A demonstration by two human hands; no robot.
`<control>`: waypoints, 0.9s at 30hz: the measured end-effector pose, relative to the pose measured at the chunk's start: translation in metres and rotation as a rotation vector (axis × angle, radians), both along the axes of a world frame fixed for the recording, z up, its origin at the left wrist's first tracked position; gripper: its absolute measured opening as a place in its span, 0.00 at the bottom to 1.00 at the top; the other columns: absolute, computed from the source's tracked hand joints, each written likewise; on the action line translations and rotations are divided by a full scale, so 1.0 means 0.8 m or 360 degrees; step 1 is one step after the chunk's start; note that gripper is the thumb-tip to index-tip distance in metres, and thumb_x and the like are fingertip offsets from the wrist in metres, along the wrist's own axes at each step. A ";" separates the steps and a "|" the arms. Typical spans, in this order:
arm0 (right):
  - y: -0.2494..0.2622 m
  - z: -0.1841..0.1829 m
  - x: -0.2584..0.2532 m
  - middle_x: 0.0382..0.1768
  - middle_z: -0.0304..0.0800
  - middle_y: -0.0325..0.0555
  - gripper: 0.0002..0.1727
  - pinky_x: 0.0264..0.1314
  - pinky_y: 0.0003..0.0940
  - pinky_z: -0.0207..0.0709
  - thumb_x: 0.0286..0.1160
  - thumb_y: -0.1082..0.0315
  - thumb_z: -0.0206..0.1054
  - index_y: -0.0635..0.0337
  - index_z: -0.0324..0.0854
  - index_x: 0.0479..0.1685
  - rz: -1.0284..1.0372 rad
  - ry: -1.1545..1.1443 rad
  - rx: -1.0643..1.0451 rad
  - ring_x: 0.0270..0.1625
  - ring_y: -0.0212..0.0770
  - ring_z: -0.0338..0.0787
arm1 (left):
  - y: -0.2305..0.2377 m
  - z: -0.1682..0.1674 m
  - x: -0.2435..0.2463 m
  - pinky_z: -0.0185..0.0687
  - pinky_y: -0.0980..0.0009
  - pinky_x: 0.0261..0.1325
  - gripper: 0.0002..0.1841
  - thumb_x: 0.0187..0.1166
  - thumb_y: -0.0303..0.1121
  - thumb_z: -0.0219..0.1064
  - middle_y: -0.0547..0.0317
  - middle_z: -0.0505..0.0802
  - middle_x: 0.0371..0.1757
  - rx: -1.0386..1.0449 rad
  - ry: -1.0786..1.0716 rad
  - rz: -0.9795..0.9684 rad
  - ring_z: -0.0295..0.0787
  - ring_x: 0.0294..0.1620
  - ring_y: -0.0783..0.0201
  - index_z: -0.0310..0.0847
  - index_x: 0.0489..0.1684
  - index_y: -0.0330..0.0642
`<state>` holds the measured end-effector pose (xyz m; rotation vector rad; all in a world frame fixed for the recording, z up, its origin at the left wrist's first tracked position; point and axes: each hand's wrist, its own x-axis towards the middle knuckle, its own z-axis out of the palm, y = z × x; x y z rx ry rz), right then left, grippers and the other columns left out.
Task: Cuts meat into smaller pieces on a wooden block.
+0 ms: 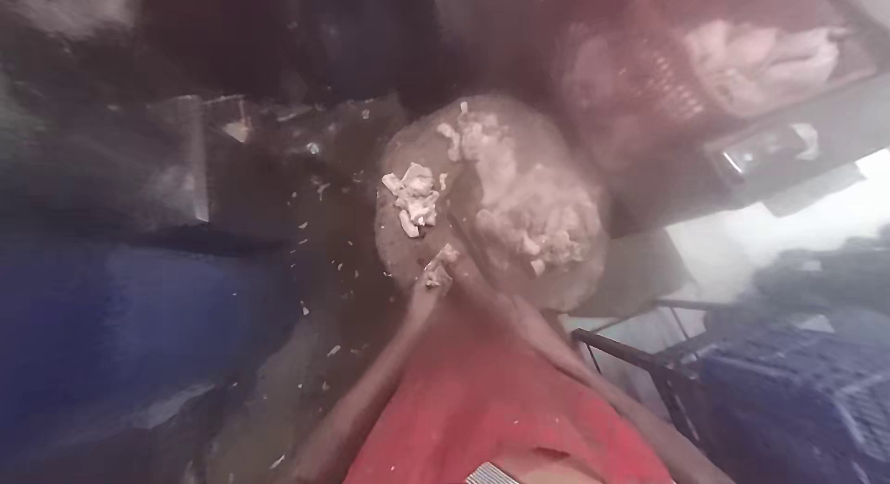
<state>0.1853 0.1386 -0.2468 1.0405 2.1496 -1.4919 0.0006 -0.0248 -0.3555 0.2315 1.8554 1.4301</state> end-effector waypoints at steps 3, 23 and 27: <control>-0.021 0.033 -0.022 0.39 0.86 0.44 0.34 0.47 0.38 0.84 0.90 0.39 0.44 0.61 0.77 0.68 0.0059 0.0455 -0.0012 0.38 0.35 0.86 | 0.002 0.004 0.011 0.92 0.63 0.49 0.16 0.82 0.30 0.67 0.49 0.90 0.46 0.0034 -0.0054 0.0008 0.91 0.43 0.61 0.76 0.61 0.30; 0.002 -0.063 -0.002 0.39 0.86 0.49 0.36 0.44 0.47 0.83 0.90 0.36 0.42 0.58 0.81 0.64 0.0122 -0.0229 -0.0190 0.37 0.43 0.86 | -0.056 0.044 -0.048 0.89 0.65 0.39 0.12 0.82 0.30 0.65 0.54 0.90 0.44 0.0151 0.0005 -0.0081 0.89 0.35 0.63 0.77 0.59 0.38; -0.010 0.014 -0.042 0.36 0.85 0.50 0.32 0.45 0.49 0.83 0.86 0.37 0.55 0.61 0.78 0.61 0.0078 -0.0164 0.0037 0.37 0.44 0.87 | -0.047 -0.007 -0.075 0.92 0.53 0.48 0.23 0.86 0.48 0.64 0.49 0.93 0.52 -0.0492 0.0346 -0.0163 0.94 0.42 0.57 0.76 0.73 0.45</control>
